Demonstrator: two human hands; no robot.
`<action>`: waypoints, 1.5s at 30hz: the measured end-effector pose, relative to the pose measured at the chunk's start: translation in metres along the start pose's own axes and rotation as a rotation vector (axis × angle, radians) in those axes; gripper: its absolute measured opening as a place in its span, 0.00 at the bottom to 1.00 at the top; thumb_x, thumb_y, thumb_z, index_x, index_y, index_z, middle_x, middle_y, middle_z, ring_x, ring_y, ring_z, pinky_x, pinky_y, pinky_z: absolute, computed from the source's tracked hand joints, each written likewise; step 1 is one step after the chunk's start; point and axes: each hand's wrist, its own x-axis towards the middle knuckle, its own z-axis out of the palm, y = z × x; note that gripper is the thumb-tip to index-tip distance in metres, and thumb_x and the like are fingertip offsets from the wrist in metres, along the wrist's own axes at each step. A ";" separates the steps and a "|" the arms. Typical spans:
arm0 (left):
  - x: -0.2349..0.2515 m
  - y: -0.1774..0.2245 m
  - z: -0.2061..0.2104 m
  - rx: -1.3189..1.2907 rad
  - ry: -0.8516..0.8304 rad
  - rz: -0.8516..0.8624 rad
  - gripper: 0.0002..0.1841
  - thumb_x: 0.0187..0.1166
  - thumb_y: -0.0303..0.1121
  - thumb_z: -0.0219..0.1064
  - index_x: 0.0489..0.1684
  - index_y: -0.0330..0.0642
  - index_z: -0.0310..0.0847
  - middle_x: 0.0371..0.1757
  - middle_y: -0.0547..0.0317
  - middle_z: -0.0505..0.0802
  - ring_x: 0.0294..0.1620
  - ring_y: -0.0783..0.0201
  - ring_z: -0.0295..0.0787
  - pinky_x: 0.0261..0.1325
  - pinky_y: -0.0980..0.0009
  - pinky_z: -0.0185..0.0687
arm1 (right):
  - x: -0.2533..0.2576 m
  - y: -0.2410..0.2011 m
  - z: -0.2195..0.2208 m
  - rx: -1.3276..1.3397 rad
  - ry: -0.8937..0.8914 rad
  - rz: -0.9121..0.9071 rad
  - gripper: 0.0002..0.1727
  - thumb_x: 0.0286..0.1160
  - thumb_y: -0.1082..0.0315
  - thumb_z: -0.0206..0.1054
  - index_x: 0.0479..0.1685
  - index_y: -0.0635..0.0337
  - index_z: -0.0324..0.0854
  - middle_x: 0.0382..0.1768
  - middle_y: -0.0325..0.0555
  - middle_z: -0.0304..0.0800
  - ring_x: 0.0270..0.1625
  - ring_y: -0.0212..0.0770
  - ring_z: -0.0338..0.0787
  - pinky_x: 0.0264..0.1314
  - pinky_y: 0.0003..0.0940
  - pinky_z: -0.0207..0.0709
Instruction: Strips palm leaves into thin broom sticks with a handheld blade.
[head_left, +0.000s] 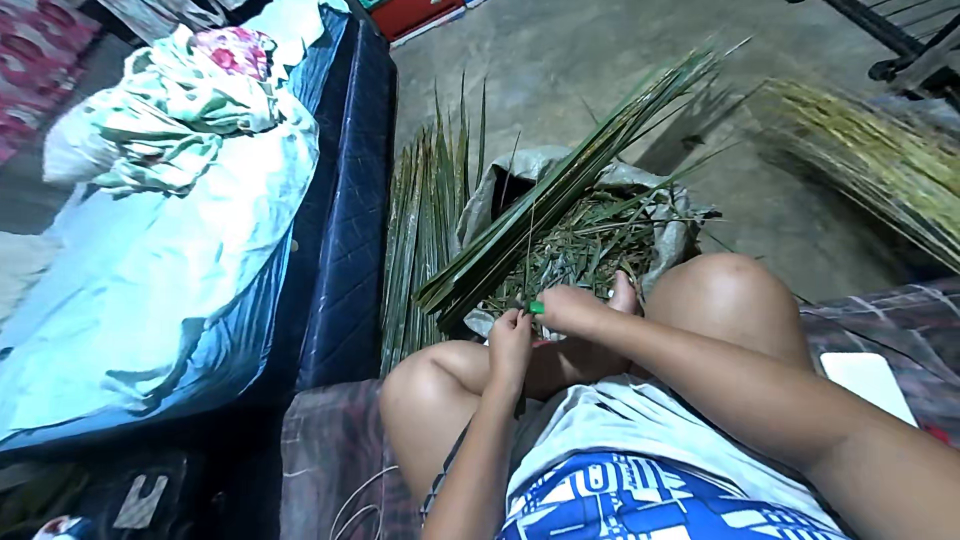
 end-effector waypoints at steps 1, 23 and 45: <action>-0.002 0.001 -0.001 -0.013 -0.025 0.008 0.18 0.92 0.33 0.54 0.67 0.31 0.84 0.34 0.51 0.90 0.29 0.66 0.82 0.40 0.66 0.81 | 0.005 0.003 -0.004 -0.036 0.058 0.033 0.21 0.88 0.59 0.59 0.63 0.68 0.83 0.63 0.68 0.87 0.69 0.68 0.85 0.66 0.71 0.74; -0.013 0.006 -0.002 0.036 -0.061 0.008 0.22 0.94 0.37 0.52 0.83 0.42 0.74 0.36 0.53 0.91 0.26 0.67 0.81 0.37 0.67 0.80 | 0.032 0.033 -0.042 0.070 0.326 0.218 0.19 0.86 0.58 0.63 0.54 0.68 0.87 0.56 0.68 0.90 0.62 0.69 0.89 0.60 0.71 0.78; -0.009 0.006 -0.002 0.188 -0.055 0.028 0.23 0.94 0.39 0.50 0.83 0.43 0.74 0.39 0.47 0.93 0.36 0.56 0.88 0.49 0.55 0.83 | 0.010 0.013 -0.019 0.093 0.038 0.054 0.21 0.89 0.56 0.58 0.55 0.68 0.84 0.55 0.65 0.88 0.60 0.63 0.87 0.61 0.67 0.76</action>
